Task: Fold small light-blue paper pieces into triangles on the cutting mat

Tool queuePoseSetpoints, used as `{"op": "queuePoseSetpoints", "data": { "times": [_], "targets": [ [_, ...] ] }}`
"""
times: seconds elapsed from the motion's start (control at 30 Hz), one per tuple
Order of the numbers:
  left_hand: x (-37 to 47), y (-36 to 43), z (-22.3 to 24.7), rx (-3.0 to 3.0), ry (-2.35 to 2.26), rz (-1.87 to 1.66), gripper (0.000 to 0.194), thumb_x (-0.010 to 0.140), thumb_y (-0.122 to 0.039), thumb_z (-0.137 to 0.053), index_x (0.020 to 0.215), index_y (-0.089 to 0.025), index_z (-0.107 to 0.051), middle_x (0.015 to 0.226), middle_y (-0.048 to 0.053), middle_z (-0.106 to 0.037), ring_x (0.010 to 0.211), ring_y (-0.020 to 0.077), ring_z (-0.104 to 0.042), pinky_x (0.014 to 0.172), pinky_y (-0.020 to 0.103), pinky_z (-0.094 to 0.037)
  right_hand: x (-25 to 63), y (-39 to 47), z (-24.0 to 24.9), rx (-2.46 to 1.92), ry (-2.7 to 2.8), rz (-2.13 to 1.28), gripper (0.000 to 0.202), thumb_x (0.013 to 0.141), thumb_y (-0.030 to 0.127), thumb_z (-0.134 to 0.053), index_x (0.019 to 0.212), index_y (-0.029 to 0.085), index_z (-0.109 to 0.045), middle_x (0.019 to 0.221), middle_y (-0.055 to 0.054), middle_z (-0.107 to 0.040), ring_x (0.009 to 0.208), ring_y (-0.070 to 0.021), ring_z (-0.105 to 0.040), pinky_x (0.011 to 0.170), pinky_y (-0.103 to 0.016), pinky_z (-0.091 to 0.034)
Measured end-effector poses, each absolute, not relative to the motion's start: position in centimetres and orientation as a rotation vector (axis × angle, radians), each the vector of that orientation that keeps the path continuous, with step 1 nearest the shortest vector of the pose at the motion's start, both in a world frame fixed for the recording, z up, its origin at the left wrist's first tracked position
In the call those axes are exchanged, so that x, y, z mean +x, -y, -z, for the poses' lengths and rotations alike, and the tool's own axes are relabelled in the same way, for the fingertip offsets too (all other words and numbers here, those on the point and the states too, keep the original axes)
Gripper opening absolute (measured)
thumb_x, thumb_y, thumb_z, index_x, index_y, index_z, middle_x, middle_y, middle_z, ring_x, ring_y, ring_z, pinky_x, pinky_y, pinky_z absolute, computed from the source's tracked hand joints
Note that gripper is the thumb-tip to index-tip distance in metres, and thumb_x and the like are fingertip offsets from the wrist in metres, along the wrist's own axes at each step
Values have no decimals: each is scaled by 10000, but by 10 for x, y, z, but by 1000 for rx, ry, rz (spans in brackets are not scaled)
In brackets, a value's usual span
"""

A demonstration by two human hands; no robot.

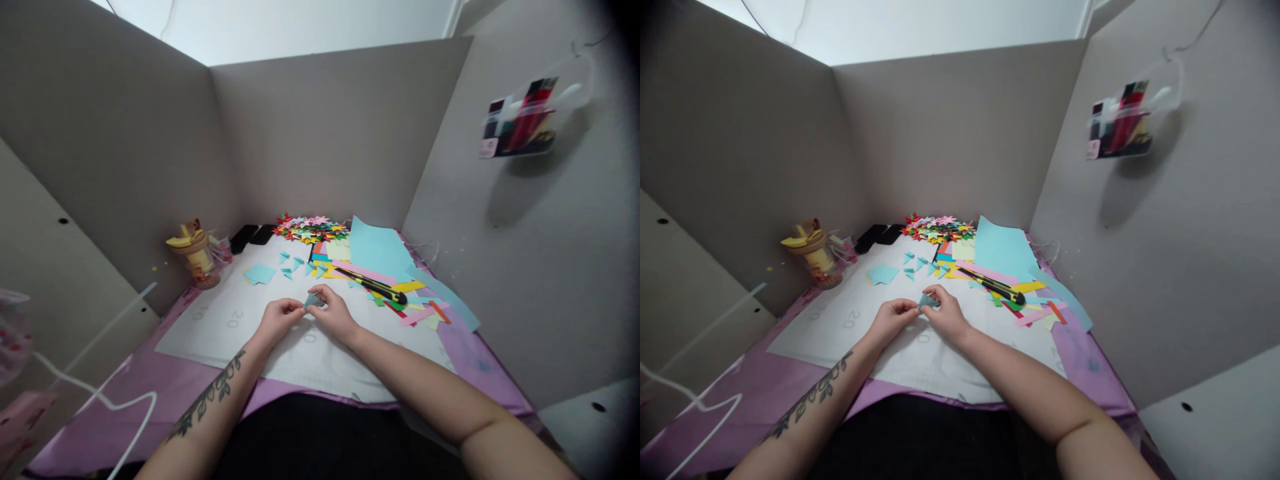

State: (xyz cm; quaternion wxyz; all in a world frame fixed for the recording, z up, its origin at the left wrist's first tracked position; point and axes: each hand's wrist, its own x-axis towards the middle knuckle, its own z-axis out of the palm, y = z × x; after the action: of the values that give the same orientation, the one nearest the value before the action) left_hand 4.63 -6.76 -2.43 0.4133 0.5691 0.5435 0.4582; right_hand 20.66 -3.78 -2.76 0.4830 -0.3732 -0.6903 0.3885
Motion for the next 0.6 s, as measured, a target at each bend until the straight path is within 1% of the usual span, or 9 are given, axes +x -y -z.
{"op": "queuePoseSetpoints", "data": {
  "times": [0.3, 0.5, 0.6],
  "targets": [
    [47, 69, 23, 1521, -1423, -1148, 221, 688, -341, -622, 710, -124, -654, 631, 11, -624, 569, 115, -524, 528, 204, -383, 205, 37, 31, -884, 1712, -936, 286, 667, 191, -567, 952, 192, -541, 869, -3, -588, 779, -157, -549, 727, -285, -433],
    [49, 71, 19, 1626, -1471, -1165, 192, 724, -302, -576, 715, -133, -666, 710, 27, -665, 663, 140, -575, 618, 216, -429, 205, 38, 30, -898, 1722, -917, 287, 669, 191, -545, 956, 193, -544, 827, 6, -578, 737, -146, -536, 694, -266, -424],
    [50, 70, 20, 1664, -1471, -1175, 186, 736, -292, -555, 716, -138, -658, 729, 31, -667, 696, 148, -588, 628, 213, -440, 205, 39, 28, -898, 1732, -903, 287, 666, 187, -529, 953, 190, -543, 831, 5, -574, 727, -140, -525, 688, -258, -418]
  ]
}}
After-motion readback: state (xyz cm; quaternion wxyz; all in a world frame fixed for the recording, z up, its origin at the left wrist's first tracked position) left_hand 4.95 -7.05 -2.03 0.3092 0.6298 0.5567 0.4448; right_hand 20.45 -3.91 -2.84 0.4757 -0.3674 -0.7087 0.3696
